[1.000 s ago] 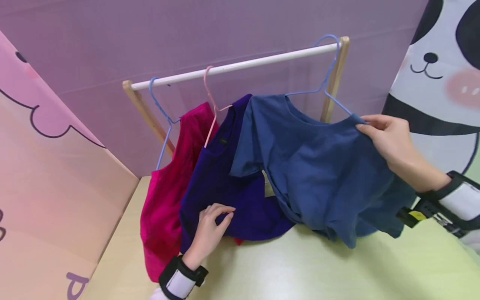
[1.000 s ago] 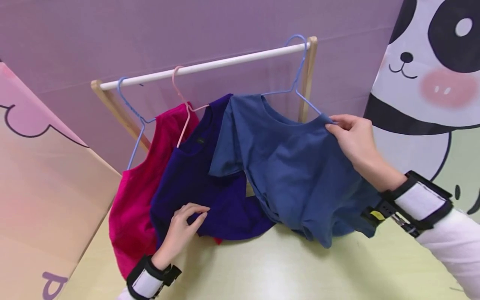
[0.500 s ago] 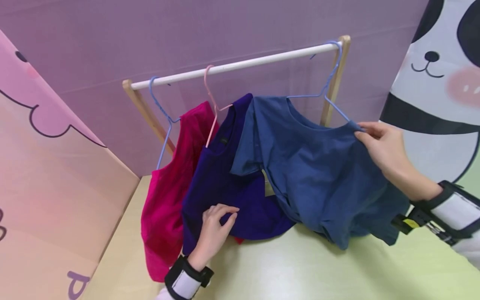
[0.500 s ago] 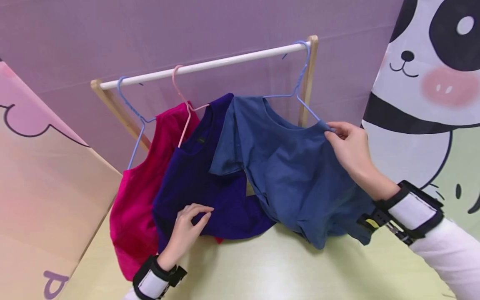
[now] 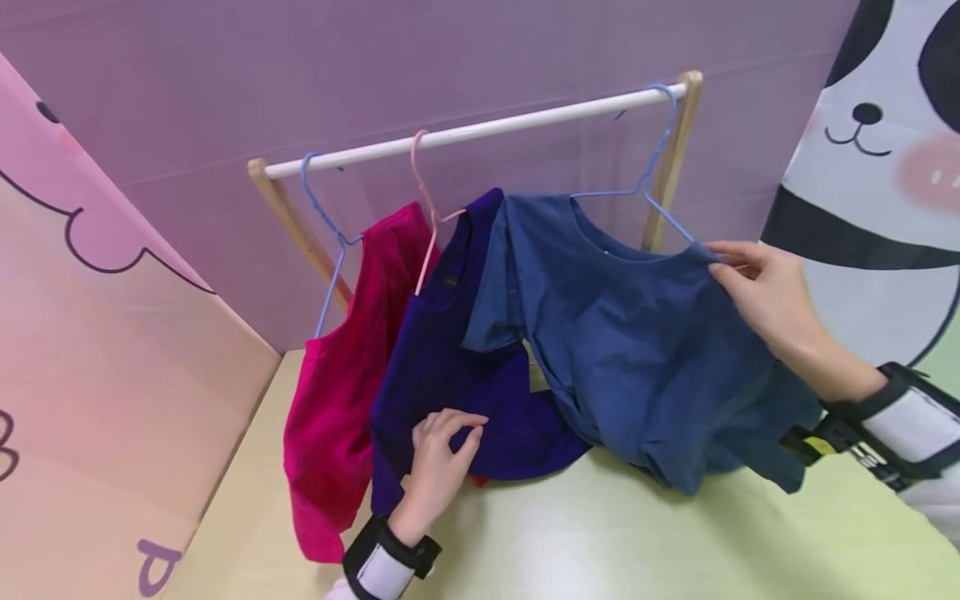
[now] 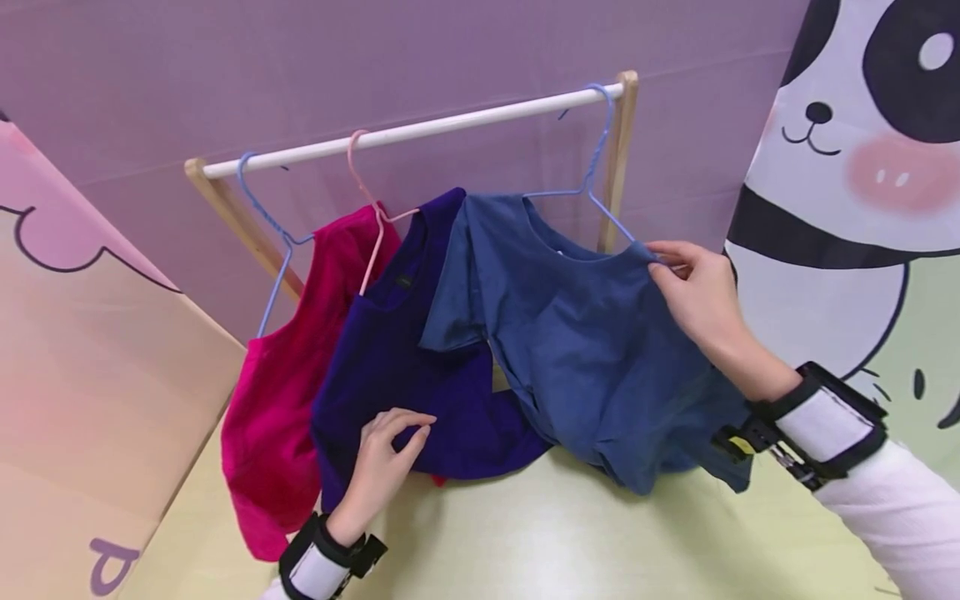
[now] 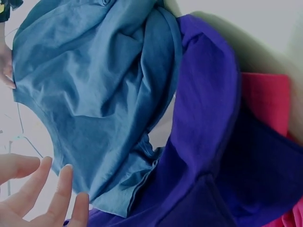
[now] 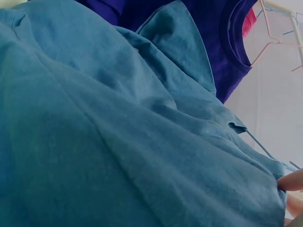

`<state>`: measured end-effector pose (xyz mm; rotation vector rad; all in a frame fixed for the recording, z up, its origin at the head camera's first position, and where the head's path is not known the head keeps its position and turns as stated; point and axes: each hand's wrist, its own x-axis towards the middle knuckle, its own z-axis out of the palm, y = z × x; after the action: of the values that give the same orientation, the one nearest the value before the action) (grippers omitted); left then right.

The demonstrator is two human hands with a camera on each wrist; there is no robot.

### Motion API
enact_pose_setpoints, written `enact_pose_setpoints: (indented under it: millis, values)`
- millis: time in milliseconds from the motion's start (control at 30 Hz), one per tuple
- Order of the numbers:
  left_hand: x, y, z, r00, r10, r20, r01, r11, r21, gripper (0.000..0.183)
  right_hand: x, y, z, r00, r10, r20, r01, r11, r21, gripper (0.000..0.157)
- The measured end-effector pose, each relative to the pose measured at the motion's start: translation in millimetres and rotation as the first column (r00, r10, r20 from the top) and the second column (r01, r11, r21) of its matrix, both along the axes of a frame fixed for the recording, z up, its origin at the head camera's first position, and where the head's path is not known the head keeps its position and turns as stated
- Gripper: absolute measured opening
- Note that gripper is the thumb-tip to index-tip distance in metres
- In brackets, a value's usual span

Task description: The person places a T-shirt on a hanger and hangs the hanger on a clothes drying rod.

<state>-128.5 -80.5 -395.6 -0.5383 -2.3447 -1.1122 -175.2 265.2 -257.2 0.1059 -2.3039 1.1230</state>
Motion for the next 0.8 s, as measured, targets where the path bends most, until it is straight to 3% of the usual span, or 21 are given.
enact_pose_setpoints:
  millis: [267, 433, 600, 733, 800]
  values:
    - [5.1, 14, 1.1, 0.999, 0.049, -0.017, -0.049, 0.998, 0.038, 0.012, 0.7, 3, -0.4, 0.999, 0.014, -0.044, -0.013, 0.999, 0.033, 0.029]
    - [10.6, 24, 0.5, 0.997, 0.069, -0.04, -0.067, 0.996, 0.052, 0.012, 1.3, 10, 1.5, 1.0, 0.021, 0.017, -0.023, 0.991, 0.132, 0.029]
    - [15.2, 31, 0.4, 0.997, 0.068, -0.025, -0.067, 0.997, 0.047, 0.012, 0.9, 16, 3.4, 0.992, 0.073, 0.105, -0.092, 0.977, 0.192, 0.032]
    - [18.6, 37, 3.3, 0.998, 0.062, -0.015, -0.061, 0.997, 0.046, 0.013, 4.0, 19, 2.3, 0.986, 0.126, 0.108, -0.145, 0.97, 0.196, 0.034]
    - [20.3, 40, 5.8, 0.998, 0.057, -0.01, -0.056, 0.997, 0.044, 0.015, 7.5, 19, 1.7, 0.988, 0.117, 0.098, -0.135, 0.969, 0.208, 0.035]
